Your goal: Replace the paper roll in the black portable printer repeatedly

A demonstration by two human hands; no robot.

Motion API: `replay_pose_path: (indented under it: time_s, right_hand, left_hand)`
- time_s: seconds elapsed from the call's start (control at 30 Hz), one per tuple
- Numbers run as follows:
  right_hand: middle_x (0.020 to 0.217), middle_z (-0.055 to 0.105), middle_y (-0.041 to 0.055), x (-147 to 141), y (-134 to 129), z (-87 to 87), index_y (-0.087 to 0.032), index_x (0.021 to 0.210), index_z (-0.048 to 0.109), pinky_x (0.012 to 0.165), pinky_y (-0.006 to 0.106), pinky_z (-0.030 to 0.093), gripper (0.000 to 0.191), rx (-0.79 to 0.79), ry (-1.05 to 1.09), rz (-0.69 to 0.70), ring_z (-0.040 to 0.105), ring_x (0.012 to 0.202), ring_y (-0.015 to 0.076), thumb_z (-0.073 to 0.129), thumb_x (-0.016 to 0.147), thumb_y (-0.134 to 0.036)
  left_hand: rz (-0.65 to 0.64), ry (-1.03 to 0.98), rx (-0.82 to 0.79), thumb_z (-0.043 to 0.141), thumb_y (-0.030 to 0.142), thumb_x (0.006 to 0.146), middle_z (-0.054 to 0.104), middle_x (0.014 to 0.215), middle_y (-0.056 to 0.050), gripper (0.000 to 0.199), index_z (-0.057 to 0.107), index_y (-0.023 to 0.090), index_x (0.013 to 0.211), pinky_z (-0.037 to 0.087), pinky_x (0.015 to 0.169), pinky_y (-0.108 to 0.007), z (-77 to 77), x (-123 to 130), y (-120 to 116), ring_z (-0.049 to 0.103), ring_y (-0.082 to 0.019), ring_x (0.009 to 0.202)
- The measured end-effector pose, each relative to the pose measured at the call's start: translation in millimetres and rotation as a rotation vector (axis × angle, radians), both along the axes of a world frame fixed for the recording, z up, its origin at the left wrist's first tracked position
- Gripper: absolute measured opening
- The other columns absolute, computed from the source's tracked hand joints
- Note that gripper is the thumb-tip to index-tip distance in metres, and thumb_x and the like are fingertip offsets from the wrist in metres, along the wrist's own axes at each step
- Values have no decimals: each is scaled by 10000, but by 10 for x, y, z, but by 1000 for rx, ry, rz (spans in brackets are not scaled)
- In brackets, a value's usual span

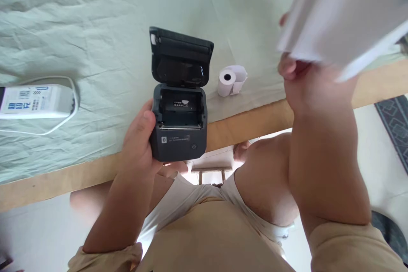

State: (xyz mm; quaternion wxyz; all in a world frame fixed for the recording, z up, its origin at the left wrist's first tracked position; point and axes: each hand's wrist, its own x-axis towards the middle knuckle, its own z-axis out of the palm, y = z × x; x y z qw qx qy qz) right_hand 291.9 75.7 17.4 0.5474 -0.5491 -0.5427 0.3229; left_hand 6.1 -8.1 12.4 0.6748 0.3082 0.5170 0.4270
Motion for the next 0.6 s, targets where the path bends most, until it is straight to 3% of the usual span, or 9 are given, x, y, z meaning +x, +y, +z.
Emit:
replay_pose_path:
  time_s: [0.1, 0.2, 0.3, 0.4, 0.5, 0.6]
  right_hand:
    - [933, 629, 27, 221, 171, -196, -280, 951, 599, 445, 261, 142, 483, -54, 255, -228, 411, 556, 93, 621, 573, -580]
    - [768, 536, -54, 221, 122, -285, -279, 899, 568, 407, 227, 159, 398, -7, 295, -293, 402, 492, 75, 721, 542, -362]
    - [728, 513, -78, 183, -15, -338, -270, 841, 508, 419, 229, 284, 484, 68, 113, -240, 443, 493, 72, 911, 625, -428]
    - [784, 604, -36, 221, -115, -376, -249, 851, 539, 601, 320, 491, 448, 150, -295, -136, 576, 630, 114, 868, 846, -553]
    - [923, 699, 16, 276, -143, -379, -241, 957, 597, 788, 385, 538, 348, 182, -588, -113, 660, 841, 168, 878, 867, -425]
    - [1024, 722, 21, 283, -125, -362, -247, 1104, 587, 824, 387, 550, 503, 140, -634, -149, 677, 901, 173, 936, 743, -214]
  left_hand:
    - [28, -23, -18, 721, 621, 1003, 833, 1117, -84, 662, 614, 270, 1555, 713, 620, -379, 21, 9, 9, 845, -311, 921]
    - [32, -35, -10, 748, 623, 985, 836, 1165, -89, 659, 633, 277, 1533, 720, 627, -369, 13, 11, 17, 848, -328, 982]
    - [2, -30, -21, 738, 628, 992, 833, 1161, -89, 659, 622, 282, 1541, 709, 591, -350, 9, 5, 21, 853, -318, 949]
    - [-5, -12, -9, 714, 634, 1005, 831, 1118, -82, 655, 613, 279, 1547, 692, 555, -342, 21, 2, 23, 846, -289, 846]
    - [-18, -9, -16, 690, 618, 1023, 826, 1081, -77, 659, 589, 267, 1571, 681, 546, -351, 31, 2, 27, 827, -266, 765]
    - [-30, -18, -13, 669, 607, 1040, 822, 1110, -80, 630, 593, 266, 1564, 669, 536, -368, 27, -1, 29, 799, -240, 684]
